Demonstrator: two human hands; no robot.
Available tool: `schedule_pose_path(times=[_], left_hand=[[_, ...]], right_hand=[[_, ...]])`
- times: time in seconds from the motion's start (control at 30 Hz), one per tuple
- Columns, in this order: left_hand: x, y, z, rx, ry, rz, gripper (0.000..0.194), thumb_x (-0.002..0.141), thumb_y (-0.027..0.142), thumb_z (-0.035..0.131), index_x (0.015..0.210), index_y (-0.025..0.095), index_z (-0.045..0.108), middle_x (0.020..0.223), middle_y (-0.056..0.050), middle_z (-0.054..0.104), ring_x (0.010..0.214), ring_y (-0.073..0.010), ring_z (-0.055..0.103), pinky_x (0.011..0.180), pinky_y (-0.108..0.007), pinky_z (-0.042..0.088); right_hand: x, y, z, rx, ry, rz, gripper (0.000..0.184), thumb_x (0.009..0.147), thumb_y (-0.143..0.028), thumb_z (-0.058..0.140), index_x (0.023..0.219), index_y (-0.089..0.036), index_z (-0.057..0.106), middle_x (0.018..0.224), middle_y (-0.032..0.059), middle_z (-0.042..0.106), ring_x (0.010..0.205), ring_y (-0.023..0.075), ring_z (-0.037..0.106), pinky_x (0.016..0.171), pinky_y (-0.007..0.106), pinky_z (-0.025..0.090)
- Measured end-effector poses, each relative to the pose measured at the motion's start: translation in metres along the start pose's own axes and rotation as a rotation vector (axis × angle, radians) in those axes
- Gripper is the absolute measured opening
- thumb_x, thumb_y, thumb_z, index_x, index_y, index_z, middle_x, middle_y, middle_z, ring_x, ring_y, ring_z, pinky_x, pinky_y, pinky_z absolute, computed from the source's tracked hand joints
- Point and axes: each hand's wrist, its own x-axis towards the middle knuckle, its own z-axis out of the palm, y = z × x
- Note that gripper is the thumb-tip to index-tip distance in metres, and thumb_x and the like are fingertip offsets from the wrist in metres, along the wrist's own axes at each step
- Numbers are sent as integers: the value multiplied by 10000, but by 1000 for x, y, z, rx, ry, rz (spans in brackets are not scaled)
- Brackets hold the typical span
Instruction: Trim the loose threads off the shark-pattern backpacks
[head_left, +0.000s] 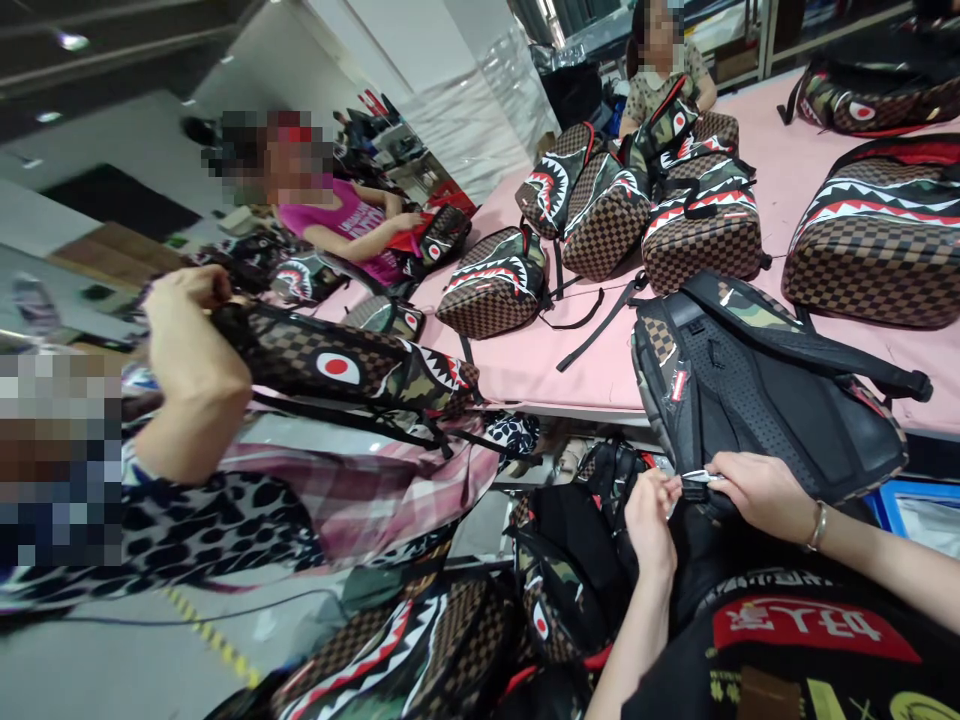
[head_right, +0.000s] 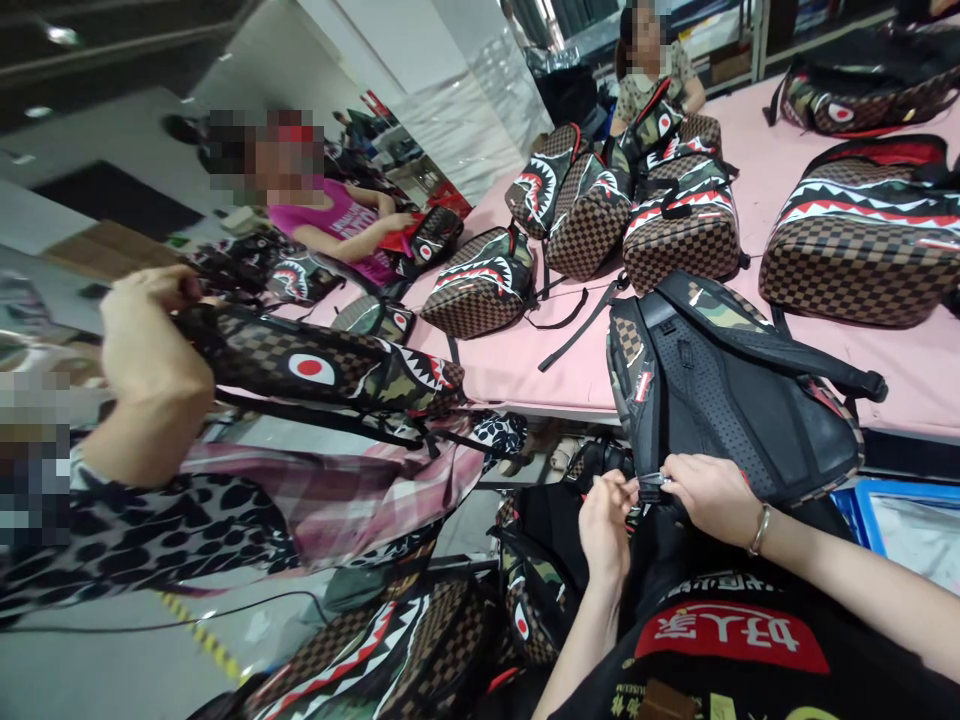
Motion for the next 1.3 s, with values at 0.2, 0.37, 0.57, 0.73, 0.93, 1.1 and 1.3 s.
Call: schedule_pose_path(times=[0.2,0.37,0.57,0.73,0.93,1.1,1.3], left_hand=[[24,13,0,228,-164,-55,468,719,568,549,951,167,480,860,-41,578,578,-86,532,562,-230,427],[33,22,12,862,-250,192,658,592,410,716,1143,187,435,862,-63,625,766,-185,589,682,-278,413],[33,46,-1,1260,-147,127,291,721,464,558,812,195,619,789,-100,660,763,-249,602,638,-294,357],[44,41,-26,1053,-148,160,277,784,399,496,753,188,672,705,-73,658,664,-186,588,616,-264,371],[54,18,-14,41,-81,-68,300,736,346,617,923,113,643,978,-131,662,880,-205,635,742,-281,485],[52,17,7,-456,-39,-237,164,777,145,561,864,45,659,1009,-165,650,989,-216,608,906,-284,473],[50,12,6,-475,-129,-310,225,835,131,473,882,20,663,1018,-192,640,950,-237,622,916,-329,477]], right_hand=[[-1,13,22,678,63,223,232,812,-351,503,965,-179,470,902,33,559,852,147,536,781,275,432],[2,18,43,770,266,348,281,839,-450,456,851,-170,448,765,18,509,714,128,510,672,249,435],[10,4,42,529,146,197,300,926,-378,309,977,-179,528,982,57,607,940,166,563,870,315,425],[12,4,62,385,-46,111,339,926,-314,296,1108,-149,528,1069,88,603,1016,200,563,909,370,442],[-3,10,70,449,-33,86,365,928,-300,300,1184,-144,507,1165,73,567,1077,166,534,950,334,434],[-17,14,65,389,31,26,335,922,-297,339,1163,-170,534,1163,45,571,1092,143,523,975,290,421],[-5,18,30,90,230,105,349,886,-373,428,1159,-157,464,1081,70,575,943,171,574,812,304,485]])
